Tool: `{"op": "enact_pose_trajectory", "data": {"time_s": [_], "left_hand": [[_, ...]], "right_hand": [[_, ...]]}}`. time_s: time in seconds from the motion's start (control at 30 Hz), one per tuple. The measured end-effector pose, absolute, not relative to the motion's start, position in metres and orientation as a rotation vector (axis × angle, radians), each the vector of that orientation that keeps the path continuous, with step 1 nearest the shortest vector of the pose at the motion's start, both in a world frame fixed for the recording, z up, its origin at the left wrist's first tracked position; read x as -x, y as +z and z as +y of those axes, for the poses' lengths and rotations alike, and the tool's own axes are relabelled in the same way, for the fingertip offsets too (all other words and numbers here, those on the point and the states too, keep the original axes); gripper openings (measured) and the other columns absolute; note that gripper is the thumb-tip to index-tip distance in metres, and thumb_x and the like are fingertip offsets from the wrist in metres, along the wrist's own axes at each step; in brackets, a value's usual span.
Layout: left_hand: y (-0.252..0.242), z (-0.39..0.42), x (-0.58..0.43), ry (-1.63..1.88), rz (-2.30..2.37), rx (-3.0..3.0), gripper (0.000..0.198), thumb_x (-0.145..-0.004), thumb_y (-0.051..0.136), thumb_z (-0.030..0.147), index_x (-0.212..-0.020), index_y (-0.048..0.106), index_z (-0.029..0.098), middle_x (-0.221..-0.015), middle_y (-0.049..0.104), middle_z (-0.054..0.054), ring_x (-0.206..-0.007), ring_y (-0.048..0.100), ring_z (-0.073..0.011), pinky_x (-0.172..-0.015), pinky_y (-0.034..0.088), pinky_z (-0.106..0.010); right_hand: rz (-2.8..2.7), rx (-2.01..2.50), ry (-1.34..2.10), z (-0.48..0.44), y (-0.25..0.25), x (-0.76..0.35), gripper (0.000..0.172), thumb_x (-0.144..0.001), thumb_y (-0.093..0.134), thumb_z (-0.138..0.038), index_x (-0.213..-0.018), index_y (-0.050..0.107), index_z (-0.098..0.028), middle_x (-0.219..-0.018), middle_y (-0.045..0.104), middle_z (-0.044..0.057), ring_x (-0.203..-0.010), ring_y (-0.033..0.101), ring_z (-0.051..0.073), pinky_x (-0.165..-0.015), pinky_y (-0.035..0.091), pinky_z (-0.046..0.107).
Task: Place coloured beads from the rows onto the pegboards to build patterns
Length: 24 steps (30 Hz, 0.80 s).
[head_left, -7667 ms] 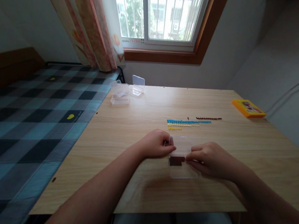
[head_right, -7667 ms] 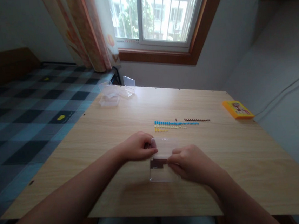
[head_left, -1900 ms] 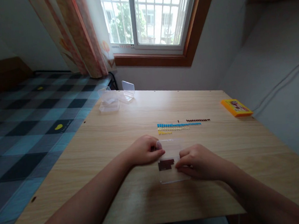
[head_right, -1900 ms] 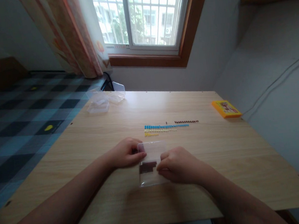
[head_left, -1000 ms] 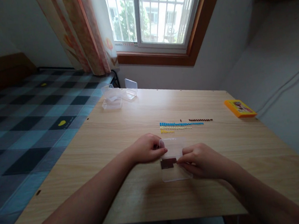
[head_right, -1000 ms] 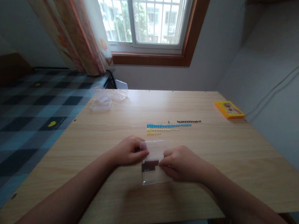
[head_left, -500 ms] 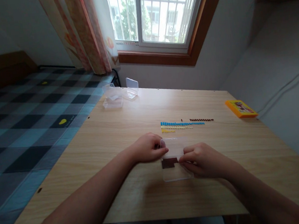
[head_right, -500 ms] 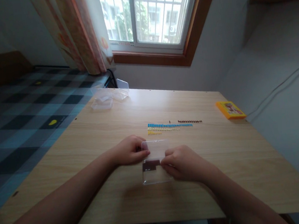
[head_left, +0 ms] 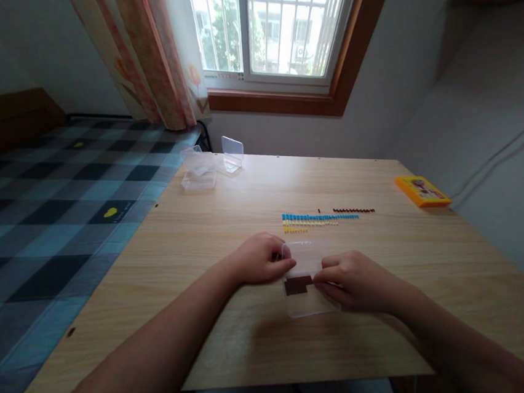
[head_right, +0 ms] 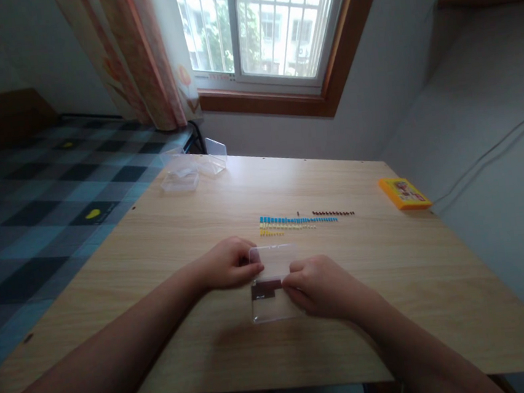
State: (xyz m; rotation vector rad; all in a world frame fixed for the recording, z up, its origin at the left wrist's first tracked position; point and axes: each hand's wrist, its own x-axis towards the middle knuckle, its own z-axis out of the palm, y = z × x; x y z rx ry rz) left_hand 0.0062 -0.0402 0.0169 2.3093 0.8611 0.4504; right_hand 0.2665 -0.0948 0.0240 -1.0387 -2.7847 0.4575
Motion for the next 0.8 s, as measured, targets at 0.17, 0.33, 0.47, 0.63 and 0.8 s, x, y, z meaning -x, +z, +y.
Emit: {"op": "enact_pose_trajectory", "data": {"time_s": [0.17, 0.33, 0.47, 0.63, 0.8], "left_hand": [[0.017, -0.04, -0.006, 0.44, 0.878, -2.301, 0.025, -0.086, 0.062, 0.028, -0.064, 0.066, 0.017, -0.064, 0.064, 0.0, -0.06, 0.053, -0.011, -0.058, 0.036, -0.023], [0.018, -0.04, -0.007, 0.418, 0.894, -2.295, 0.022, -0.087, 0.062, 0.028, -0.07, 0.069, 0.018, -0.068, 0.066, 0.0, -0.063, 0.055, -0.0123, -0.061, 0.037, -0.024], [0.019, -0.04, -0.007, 0.411, 0.915, -2.289, 0.022, -0.088, 0.061, 0.029, -0.071, 0.07, 0.017, -0.072, 0.069, -0.001, -0.066, 0.057, -0.0133, -0.063, 0.039, -0.025], [0.017, -0.04, -0.008, 0.428, 0.966, -2.244, 0.021, -0.088, 0.062, 0.031, -0.075, 0.071, 0.018, -0.072, 0.069, -0.002, -0.067, 0.057, -0.0143, -0.062, 0.038, -0.026], [0.014, -0.038, -0.009, 0.433, 0.992, -2.197, 0.019, -0.088, 0.062, 0.033, -0.085, 0.072, 0.018, -0.073, 0.066, -0.001, -0.067, 0.056, -0.0142, -0.061, 0.036, -0.025]], "right_hand": [[-2.761, 1.015, 0.476, -0.092, 0.024, -0.267, 0.022, -0.094, 0.056, -0.016, -0.08, 0.073, -0.019, -0.075, 0.066, 0.001, -0.061, 0.051, 0.011, -0.059, 0.03, 0.027], [-2.633, 0.852, 0.616, -0.088, 0.03, -0.278, 0.018, -0.092, 0.059, -0.016, -0.091, 0.077, -0.02, -0.076, 0.067, 0.001, -0.062, 0.055, 0.011, -0.059, 0.036, 0.026], [-2.329, 0.803, 0.469, -0.08, 0.032, -0.293, 0.018, -0.095, 0.059, -0.019, -0.093, 0.076, -0.018, -0.07, 0.063, 0.002, -0.059, 0.054, 0.012, -0.056, 0.039, 0.025], [-2.043, 1.114, 0.068, -0.051, 0.031, -0.31, 0.021, -0.097, 0.06, -0.029, -0.096, 0.078, -0.018, -0.072, 0.069, 0.005, -0.061, 0.056, 0.016, -0.06, 0.045, 0.029], [-2.005, 1.465, -0.075, -0.014, 0.043, -0.32, 0.028, -0.096, 0.057, -0.032, -0.102, 0.08, -0.016, -0.088, 0.076, 0.009, -0.08, 0.065, 0.021, -0.078, 0.049, 0.033]]}}
